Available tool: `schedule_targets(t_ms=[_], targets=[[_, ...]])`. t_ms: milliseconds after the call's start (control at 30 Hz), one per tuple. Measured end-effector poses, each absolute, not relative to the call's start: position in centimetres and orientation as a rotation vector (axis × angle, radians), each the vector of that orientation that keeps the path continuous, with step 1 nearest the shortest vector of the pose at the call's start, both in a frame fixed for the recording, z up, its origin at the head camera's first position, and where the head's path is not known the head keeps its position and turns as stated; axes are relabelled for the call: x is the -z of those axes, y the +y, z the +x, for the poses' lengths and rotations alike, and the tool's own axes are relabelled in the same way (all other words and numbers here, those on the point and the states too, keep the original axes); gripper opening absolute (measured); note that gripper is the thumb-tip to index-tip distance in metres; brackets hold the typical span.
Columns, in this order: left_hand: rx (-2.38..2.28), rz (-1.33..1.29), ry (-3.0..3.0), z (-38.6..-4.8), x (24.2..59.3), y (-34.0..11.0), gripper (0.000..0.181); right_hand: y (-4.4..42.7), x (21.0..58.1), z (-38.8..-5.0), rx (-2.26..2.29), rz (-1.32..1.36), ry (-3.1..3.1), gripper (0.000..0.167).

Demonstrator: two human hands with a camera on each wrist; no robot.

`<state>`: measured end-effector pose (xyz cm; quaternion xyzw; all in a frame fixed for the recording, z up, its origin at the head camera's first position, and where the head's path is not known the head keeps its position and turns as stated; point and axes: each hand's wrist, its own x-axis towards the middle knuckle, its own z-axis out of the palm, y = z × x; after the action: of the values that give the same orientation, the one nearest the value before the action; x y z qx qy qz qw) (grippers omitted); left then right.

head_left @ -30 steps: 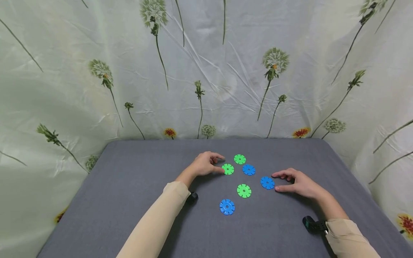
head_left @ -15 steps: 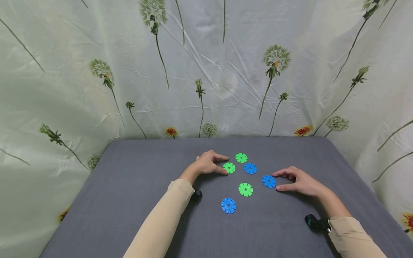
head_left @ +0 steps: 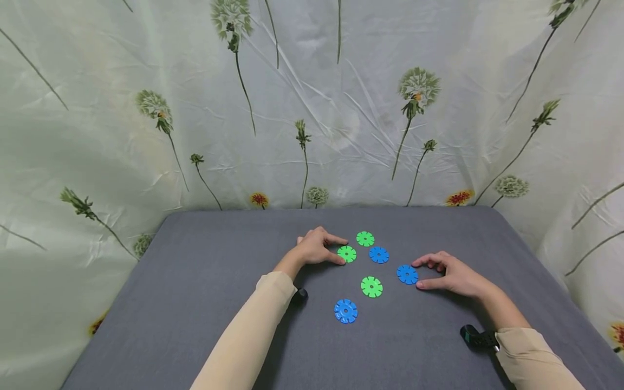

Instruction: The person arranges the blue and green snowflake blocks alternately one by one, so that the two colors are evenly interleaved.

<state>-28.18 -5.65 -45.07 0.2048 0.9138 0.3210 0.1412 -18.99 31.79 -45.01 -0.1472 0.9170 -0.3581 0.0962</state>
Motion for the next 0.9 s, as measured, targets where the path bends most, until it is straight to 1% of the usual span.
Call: schedule_targets(t_ms=[467,733,900], targets=[[-0.9,0.582,2.655,-28.0,44.9,-5.46,0.049,31.46,45.11,-19.1,1.054,-0.411,2.708,0.042],[-0.909,0.569,2.664,-27.91,45.12,-5.53,0.047,31.04,45.29,-19.27,1.055,-0.426,2.736,0.036],[-0.901,0.578,2.675,-27.9,45.12,-5.46,0.046,30.87,45.14,-19.26,1.065,-0.42,2.742,0.035]])
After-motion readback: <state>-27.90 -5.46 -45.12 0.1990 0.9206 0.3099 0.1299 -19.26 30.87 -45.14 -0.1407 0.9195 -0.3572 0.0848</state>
